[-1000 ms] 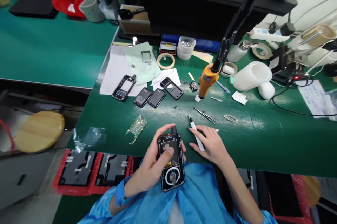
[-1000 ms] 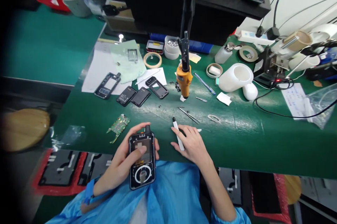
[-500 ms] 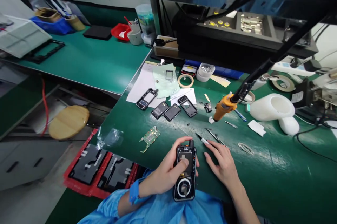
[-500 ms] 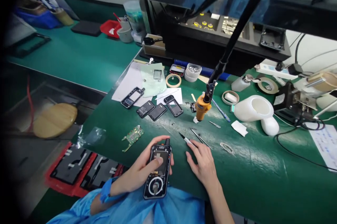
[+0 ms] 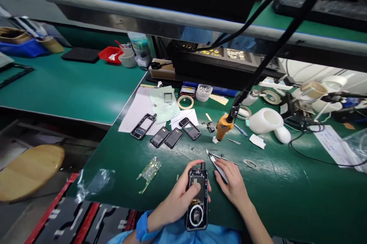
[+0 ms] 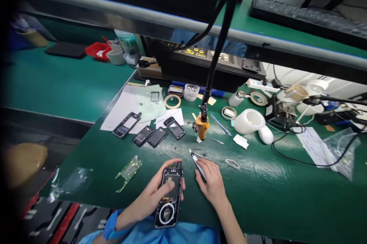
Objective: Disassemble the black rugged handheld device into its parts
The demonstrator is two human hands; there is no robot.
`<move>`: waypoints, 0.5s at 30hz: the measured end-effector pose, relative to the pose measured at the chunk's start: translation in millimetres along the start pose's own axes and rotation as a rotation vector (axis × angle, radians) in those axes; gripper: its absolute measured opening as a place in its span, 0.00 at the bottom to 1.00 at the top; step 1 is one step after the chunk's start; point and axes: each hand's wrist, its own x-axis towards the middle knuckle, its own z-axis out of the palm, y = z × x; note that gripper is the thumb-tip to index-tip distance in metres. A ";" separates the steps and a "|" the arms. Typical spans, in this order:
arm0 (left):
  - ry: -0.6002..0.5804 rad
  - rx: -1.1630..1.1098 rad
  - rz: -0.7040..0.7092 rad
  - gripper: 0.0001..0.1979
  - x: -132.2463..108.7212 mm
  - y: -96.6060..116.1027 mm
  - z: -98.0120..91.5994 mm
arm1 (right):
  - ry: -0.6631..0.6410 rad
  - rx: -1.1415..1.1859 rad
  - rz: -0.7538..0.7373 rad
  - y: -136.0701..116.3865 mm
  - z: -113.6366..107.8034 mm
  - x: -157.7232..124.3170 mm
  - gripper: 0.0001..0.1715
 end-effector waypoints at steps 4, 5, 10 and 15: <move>0.005 -0.037 0.046 0.44 7.1 -6.3 -3.7 | 0.016 0.021 0.033 -1.7 -0.9 0.9 0.20; 0.011 -0.048 0.060 0.43 10.2 -7.6 -5.2 | 0.027 0.024 0.040 -2.3 -0.9 1.0 0.19; 0.125 -0.056 0.119 0.41 29.5 -9.3 -13.4 | 0.122 0.042 0.080 -4.4 -3.1 -3.6 0.13; 0.243 -0.050 0.140 0.42 43.7 -13.1 -18.8 | 0.219 0.014 0.170 22.9 -13.2 16.7 0.13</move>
